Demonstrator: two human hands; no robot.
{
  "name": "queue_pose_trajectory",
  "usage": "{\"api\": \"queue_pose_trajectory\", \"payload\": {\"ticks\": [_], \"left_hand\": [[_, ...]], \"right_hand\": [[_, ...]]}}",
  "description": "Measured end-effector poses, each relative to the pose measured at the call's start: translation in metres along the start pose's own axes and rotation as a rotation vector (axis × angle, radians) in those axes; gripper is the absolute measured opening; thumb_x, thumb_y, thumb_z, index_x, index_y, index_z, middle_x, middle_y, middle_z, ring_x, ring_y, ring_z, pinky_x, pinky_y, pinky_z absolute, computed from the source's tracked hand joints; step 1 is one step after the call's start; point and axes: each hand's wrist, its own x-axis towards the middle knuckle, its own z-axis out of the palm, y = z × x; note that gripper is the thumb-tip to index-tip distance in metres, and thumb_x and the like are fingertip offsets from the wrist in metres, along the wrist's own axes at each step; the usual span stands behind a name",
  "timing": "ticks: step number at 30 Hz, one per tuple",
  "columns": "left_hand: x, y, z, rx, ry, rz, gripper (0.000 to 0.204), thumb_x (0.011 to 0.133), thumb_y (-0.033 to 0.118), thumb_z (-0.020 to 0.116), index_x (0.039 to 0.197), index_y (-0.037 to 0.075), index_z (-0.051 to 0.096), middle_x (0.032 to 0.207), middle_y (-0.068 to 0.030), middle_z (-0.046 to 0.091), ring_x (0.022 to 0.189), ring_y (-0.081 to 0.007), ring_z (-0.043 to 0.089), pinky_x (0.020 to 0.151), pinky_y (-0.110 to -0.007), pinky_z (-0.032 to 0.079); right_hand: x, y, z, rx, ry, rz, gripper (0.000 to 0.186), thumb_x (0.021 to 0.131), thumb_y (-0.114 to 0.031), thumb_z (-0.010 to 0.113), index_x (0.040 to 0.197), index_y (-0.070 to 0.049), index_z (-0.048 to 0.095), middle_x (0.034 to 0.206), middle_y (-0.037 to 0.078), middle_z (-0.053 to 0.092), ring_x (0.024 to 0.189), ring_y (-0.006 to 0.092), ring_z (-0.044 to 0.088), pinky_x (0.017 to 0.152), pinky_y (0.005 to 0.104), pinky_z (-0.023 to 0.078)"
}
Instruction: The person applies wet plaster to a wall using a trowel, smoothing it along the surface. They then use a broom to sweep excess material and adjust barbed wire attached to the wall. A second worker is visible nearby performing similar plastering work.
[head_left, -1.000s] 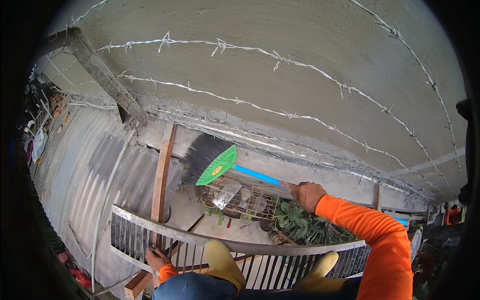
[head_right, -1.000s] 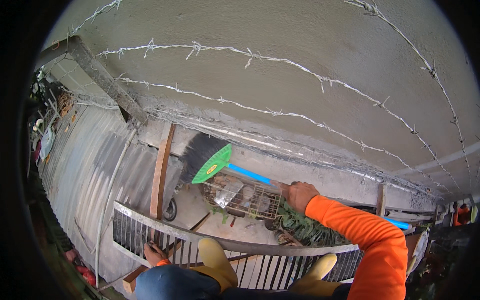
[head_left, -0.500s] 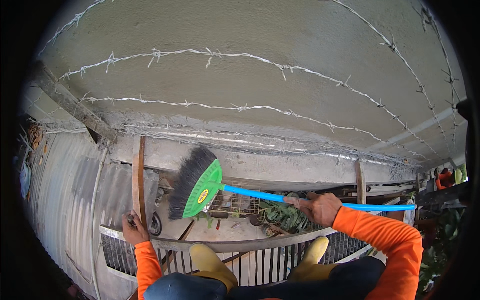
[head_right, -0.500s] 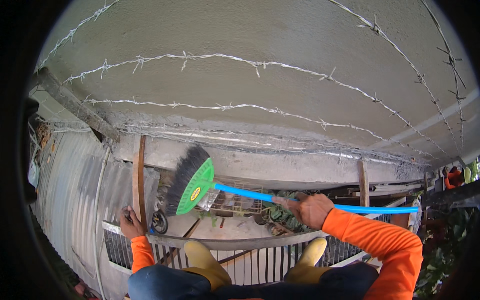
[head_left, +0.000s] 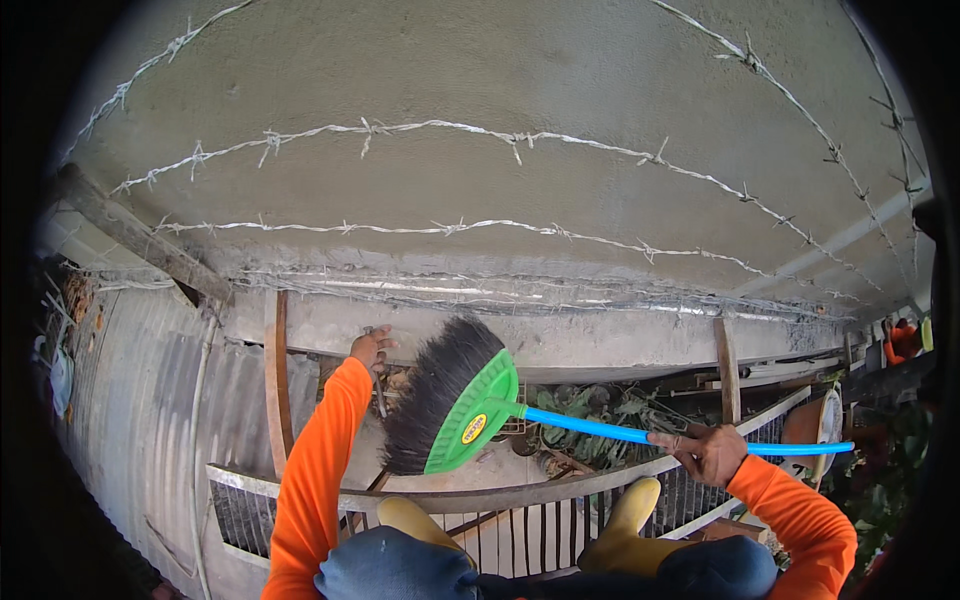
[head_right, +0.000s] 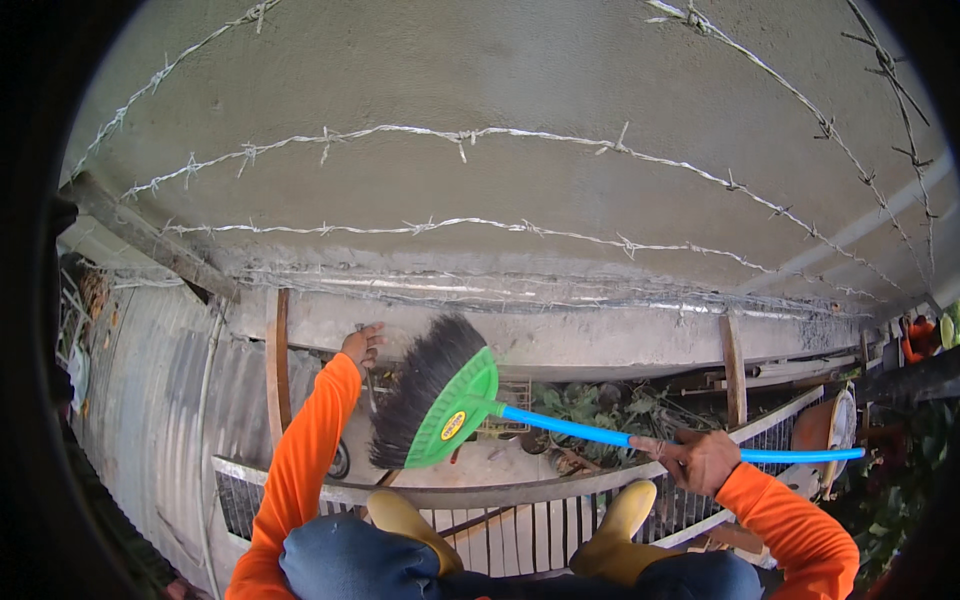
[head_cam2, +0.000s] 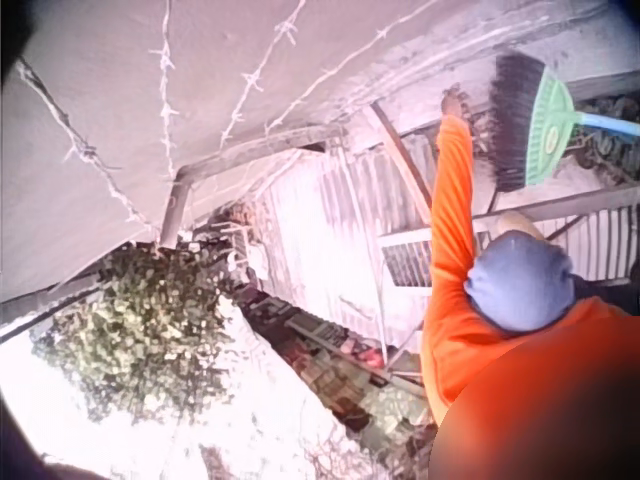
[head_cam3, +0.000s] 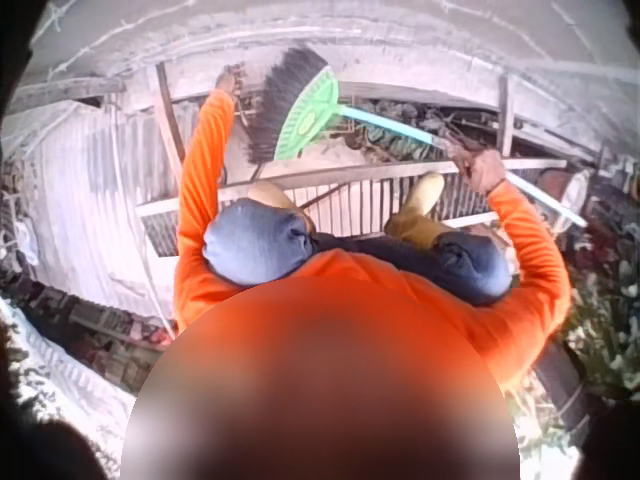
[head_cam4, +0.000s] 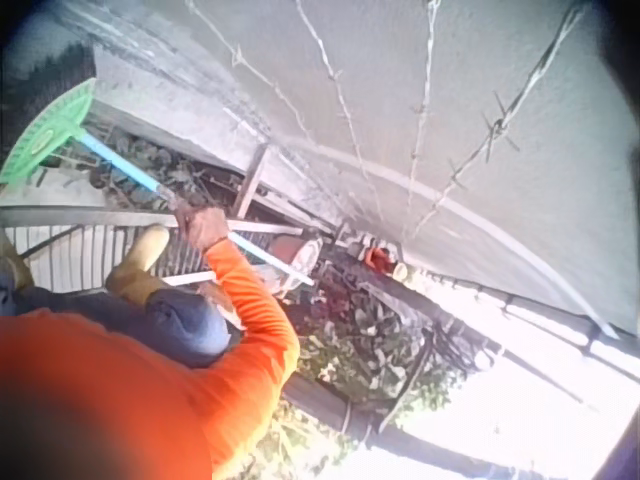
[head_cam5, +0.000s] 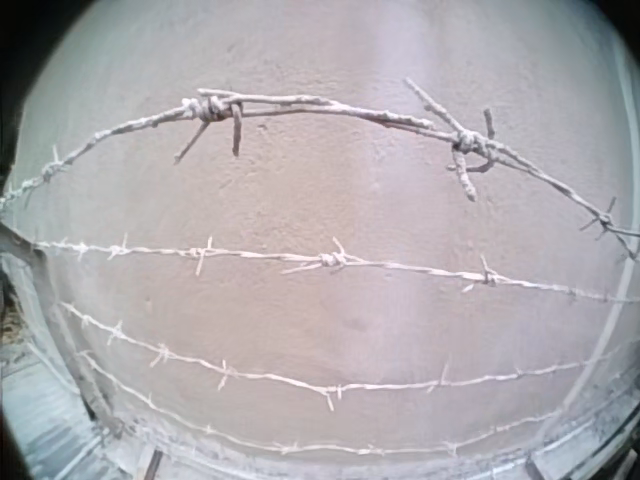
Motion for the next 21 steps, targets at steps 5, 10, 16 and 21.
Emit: {"api": "queue_pose_trajectory", "payload": {"ticks": [5, 10, 16, 21], "left_hand": [[0.063, 0.022, 0.035, -0.16, 0.223, 0.03, 0.017, 0.099, 0.02, 0.049, 0.112, 0.015, 0.059, 0.089, 0.0003, 0.066, 0.049, -0.0064, 0.032, 0.04, -0.023, 0.024], [0.092, 0.015, 0.036, -0.335, 0.246, 0.083, 0.015, 0.099, 0.019, 0.053, 0.112, 0.017, 0.059, 0.082, 0.0022, 0.064, 0.048, -0.007, 0.035, 0.04, -0.025, 0.025], [0.072, -0.008, 0.022, -0.595, 0.01, 0.337, 0.034, 0.095, 0.016, 0.055, 0.129, 0.015, 0.057, 0.079, 0.0054, 0.053, 0.049, -0.0063, 0.034, 0.04, -0.023, 0.024], [0.042, 0.007, 0.01, -0.462, -0.087, 0.373, 0.044, 0.093, 0.012, 0.055, 0.137, 0.01, 0.053, 0.074, 0.0063, 0.048, 0.047, -0.0051, 0.032, 0.042, -0.022, 0.023]], "right_hand": [[0.027, -0.011, 0.049, 0.025, -0.018, -0.091, 0.06, 0.09, -0.027, 0.063, 0.145, -0.043, 0.049, 0.061, 0.004, 0.049, 0.044, 0.0247, 0.052, 0.04, 0.0406, 0.044], [0.029, -0.007, 0.067, 0.097, -0.11, -0.073, 0.058, 0.096, -0.031, 0.057, 0.149, -0.048, 0.04, 0.071, 0.007, 0.055, 0.047, 0.0267, 0.056, 0.042, 0.042, 0.046], [0.069, -0.003, 0.074, 0.107, -0.076, -0.11, 0.063, 0.095, -0.03, 0.06, 0.151, -0.047, 0.036, 0.079, 0.01, 0.058, 0.051, 0.0299, 0.058, 0.043, 0.043, 0.045], [0.1, 0.01, 0.087, 0.066, -0.021, -0.069, 0.051, 0.099, -0.036, 0.051, 0.149, -0.046, 0.041, 0.078, 0.014, 0.062, 0.056, 0.0346, 0.063, 0.049, 0.0464, 0.051]]}}
